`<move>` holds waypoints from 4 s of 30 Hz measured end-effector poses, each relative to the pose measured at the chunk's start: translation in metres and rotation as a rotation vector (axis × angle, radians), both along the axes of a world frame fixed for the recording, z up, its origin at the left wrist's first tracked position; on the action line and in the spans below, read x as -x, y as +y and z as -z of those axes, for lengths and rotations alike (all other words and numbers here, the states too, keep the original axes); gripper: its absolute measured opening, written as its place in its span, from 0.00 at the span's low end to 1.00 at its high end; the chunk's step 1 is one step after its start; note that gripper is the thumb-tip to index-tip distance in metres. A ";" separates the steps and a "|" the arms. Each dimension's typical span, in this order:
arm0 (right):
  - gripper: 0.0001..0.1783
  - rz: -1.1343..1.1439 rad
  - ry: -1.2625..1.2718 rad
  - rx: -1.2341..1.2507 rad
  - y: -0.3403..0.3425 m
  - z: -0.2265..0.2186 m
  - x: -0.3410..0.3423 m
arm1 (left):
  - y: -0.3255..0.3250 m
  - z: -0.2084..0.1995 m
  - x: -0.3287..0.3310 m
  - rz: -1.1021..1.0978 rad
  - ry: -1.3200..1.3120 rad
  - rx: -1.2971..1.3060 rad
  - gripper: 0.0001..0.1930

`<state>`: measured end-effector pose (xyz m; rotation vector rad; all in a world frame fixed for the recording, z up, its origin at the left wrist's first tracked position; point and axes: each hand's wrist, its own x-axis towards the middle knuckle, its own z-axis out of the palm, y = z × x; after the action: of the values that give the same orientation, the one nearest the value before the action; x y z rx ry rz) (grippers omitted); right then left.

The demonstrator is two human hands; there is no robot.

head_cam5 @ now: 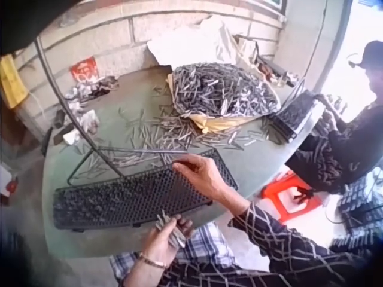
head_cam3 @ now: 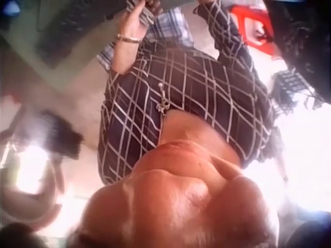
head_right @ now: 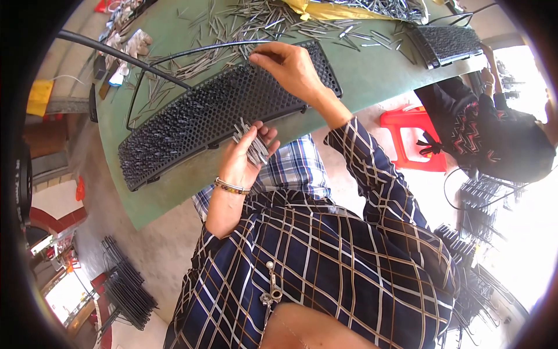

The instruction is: Manually inserting small metal pins into the holes of a perforated mesh sheet on a workbench.

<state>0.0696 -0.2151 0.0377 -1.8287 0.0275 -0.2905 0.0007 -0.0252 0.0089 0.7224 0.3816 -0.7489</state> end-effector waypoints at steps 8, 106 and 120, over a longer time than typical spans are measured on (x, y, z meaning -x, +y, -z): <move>0.11 -0.047 -0.130 0.264 -0.003 0.014 -0.023 | 0.006 0.002 0.005 0.071 0.029 -0.028 0.09; 0.09 -0.058 -0.258 0.293 0.022 0.025 -0.021 | 0.018 0.001 -0.005 0.140 -0.080 0.006 0.14; 0.08 0.038 -0.259 0.277 0.032 0.028 -0.015 | 0.019 0.003 -0.003 0.151 -0.066 -0.002 0.14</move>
<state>0.0843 -0.1826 0.0096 -2.0524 -0.1663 -0.5792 0.0040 -0.0058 0.0058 0.7819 0.2702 -0.8652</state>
